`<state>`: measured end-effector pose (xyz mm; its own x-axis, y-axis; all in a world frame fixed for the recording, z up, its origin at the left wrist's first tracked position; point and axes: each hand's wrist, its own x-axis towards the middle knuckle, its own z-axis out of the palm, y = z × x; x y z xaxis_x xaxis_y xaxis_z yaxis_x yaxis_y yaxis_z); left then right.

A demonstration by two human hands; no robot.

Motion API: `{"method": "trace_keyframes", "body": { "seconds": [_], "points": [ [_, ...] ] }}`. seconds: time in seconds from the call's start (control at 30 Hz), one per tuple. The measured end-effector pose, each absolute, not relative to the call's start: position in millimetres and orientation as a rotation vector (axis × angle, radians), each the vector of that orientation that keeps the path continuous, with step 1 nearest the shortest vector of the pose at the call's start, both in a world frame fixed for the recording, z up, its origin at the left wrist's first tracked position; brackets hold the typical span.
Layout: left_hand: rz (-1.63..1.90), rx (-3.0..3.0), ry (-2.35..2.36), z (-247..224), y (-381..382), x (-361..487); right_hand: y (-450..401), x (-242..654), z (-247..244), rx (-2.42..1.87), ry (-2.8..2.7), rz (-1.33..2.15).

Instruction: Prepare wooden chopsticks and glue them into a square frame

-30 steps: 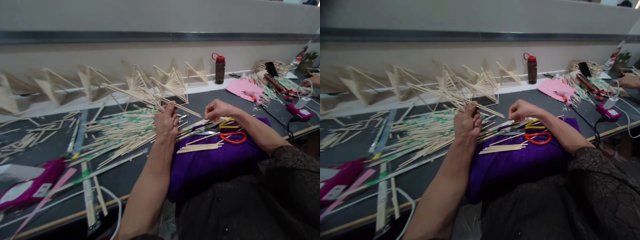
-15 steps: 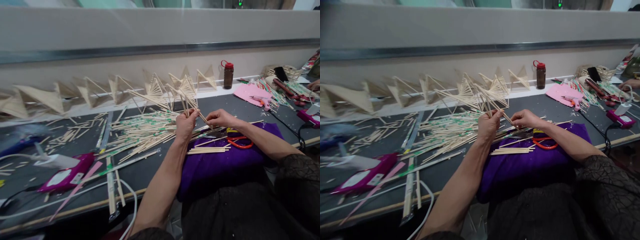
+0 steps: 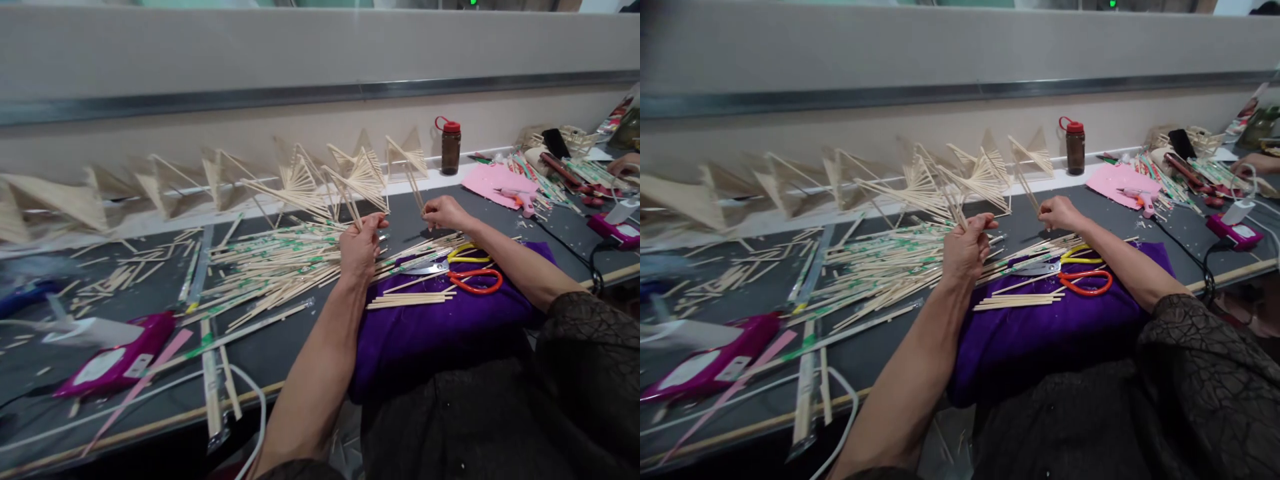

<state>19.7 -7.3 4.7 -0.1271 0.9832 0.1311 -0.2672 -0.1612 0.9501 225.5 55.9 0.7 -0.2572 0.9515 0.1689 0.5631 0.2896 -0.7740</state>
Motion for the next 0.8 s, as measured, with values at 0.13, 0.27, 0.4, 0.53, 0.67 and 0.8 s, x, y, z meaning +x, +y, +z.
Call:
{"method": "trace_keyframes", "body": {
  "seconds": [0.13,0.27,0.4,0.53,0.67,0.8],
  "points": [
    [1.483,1.022,0.984,2.6,-5.4,19.5,53.7,226.1,-2.5,-1.396,-1.908,0.814],
    [1.447,0.998,0.948,2.4,-5.9,21.0,37.5,223.6,9.4,-1.297,-1.853,0.907],
    [1.394,1.035,0.926,1.7,-7.3,22.6,15.0,218.5,20.7,-1.162,-1.813,1.175],
    [1.315,1.038,0.945,2.3,-10.8,23.7,-2.8,208.7,23.2,-1.082,-1.88,1.395],
    [1.25,1.024,0.921,4.7,-15.3,26.2,-12.5,197.7,20.4,-1.064,-2.002,1.462],
    [1.201,1.018,0.905,4.9,-17.0,28.7,-18.6,191.0,20.7,-1.151,-2.071,1.44]
  ]
}}
